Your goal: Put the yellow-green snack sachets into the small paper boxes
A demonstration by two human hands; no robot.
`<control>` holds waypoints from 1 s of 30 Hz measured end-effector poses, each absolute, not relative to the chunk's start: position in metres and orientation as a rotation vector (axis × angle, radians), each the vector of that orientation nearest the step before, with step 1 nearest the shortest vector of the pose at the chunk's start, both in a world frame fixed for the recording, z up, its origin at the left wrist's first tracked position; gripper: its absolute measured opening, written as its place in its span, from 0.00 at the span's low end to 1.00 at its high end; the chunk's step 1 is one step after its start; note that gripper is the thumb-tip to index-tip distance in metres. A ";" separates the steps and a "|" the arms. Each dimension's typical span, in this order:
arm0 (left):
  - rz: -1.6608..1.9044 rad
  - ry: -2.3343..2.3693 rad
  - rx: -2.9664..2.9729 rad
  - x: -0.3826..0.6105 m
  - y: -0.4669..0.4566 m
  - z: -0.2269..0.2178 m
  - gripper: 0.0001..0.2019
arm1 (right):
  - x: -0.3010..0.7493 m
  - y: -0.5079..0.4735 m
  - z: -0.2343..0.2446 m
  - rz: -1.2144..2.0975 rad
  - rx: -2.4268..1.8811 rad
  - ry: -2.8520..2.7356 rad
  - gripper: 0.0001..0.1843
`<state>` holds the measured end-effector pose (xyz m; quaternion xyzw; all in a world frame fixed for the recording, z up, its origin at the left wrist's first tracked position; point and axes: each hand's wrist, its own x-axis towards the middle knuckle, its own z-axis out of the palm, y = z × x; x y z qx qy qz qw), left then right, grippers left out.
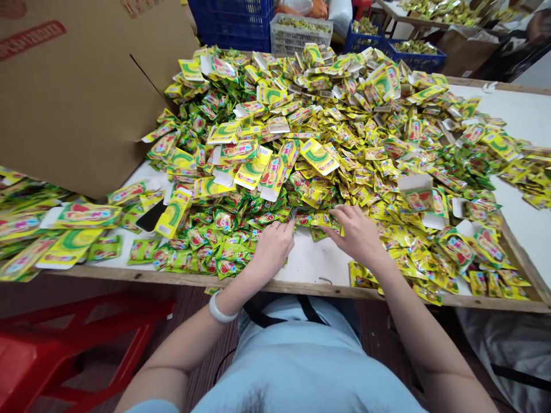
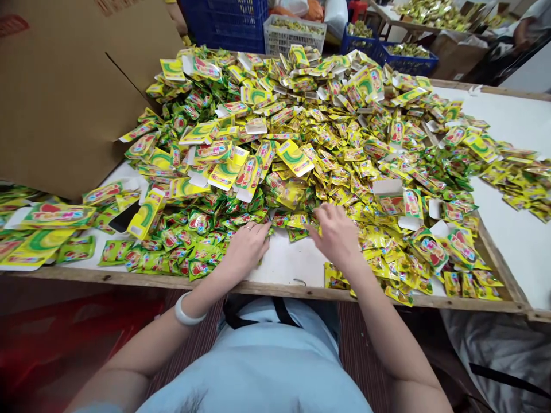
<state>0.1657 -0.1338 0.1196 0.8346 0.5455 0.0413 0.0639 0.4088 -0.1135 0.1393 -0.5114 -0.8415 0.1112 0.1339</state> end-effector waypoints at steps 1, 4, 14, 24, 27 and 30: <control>0.184 1.645 2.487 0.162 -0.133 0.120 0.21 | 0.393 -0.109 0.134 0.248 -1.552 -2.508 0.22; 0.528 1.611 2.280 0.147 -0.131 0.121 0.22 | 0.369 -0.102 0.128 0.133 -1.673 -2.639 0.19; 0.731 1.488 1.855 0.148 -0.140 0.115 0.22 | 0.382 -0.116 0.131 0.179 -1.612 -2.781 0.27; 0.761 1.355 1.845 0.160 -0.143 0.112 0.12 | 0.414 -0.140 0.141 0.768 -1.263 -2.066 0.11; 0.902 1.257 1.616 0.164 -0.138 0.121 0.09 | 0.404 -0.155 0.133 1.164 -1.092 -1.918 0.10; 0.996 1.121 1.365 0.172 -0.142 0.130 0.14 | 0.380 -0.161 0.122 1.286 -1.085 -1.732 0.12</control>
